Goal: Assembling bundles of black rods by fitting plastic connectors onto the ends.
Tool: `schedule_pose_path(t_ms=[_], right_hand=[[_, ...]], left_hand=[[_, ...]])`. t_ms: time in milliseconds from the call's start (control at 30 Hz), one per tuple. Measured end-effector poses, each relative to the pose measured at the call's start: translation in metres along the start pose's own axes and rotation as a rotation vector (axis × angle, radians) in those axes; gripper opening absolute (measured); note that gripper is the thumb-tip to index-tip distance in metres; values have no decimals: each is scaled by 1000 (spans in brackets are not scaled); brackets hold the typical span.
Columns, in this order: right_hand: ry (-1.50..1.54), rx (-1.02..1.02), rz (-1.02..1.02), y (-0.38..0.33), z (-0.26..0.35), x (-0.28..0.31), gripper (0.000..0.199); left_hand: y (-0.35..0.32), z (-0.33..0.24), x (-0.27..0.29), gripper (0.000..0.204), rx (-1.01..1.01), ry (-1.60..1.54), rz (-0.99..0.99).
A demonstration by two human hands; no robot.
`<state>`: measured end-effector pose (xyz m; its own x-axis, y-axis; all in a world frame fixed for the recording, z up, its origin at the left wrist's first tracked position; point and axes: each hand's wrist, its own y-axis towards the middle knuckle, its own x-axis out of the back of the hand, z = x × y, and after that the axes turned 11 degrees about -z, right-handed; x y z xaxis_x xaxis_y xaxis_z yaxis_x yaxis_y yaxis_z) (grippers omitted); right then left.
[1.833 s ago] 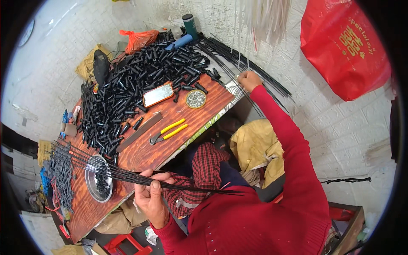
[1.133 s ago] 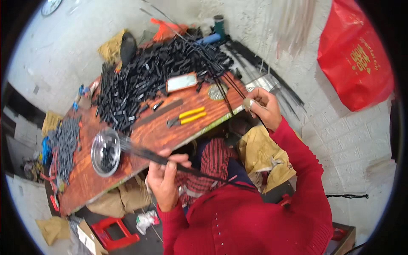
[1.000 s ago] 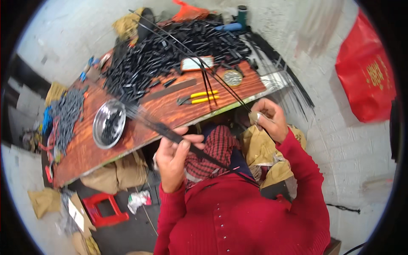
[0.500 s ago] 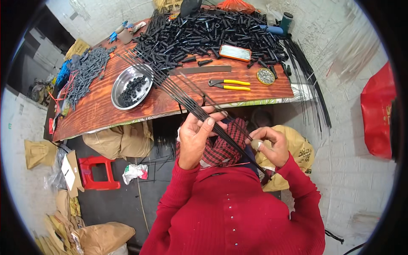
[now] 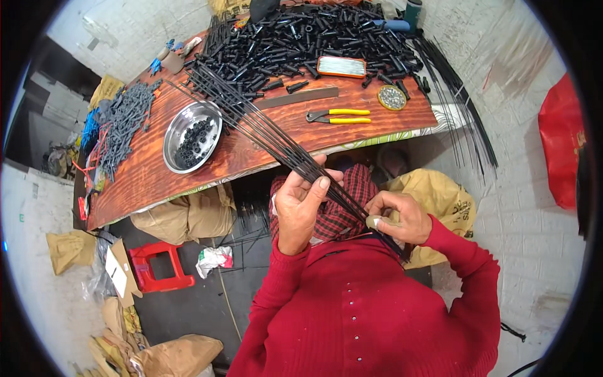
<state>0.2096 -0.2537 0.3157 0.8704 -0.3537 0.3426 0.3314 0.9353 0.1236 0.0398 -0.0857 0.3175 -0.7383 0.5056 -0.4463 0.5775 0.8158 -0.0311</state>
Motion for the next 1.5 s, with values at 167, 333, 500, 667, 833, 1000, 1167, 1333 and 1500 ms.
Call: schedule_pose_path(t_ms=[167, 333, 500, 667, 833, 1000, 1167, 1333, 1500], right_hand=[[72, -95, 95, 19, 13, -9, 18], [173, -97, 70, 44, 17, -33, 13], [133, -65, -31, 49, 15, -45, 13], [141, -89, -84, 47, 18, -47, 14], [155, -95, -101, 47, 15, -49, 19], [202, -139, -126, 47, 16, -52, 25], [214, -129, -113, 47, 20, -52, 29], [219, -116, -102, 45, 22, -53, 31], [221, -107, -88, 42, 22, -53, 31]], left_hand=[[2, 2, 1, 37, 1, 26, 0], [1, 2, 0, 40, 10, 48, -12], [3, 3, 6, 42, 32, 32, -25], [7, 5, 6, 44, 74, -40, -5], [10, 7, 9, 41, 83, -47, 34], [9, 8, 10, 39, 63, -59, 20], [8, 7, 11, 36, 49, -61, 40], [5, 7, 12, 36, 41, -85, 38], [1, 8, 12, 35, 14, -72, 39]])
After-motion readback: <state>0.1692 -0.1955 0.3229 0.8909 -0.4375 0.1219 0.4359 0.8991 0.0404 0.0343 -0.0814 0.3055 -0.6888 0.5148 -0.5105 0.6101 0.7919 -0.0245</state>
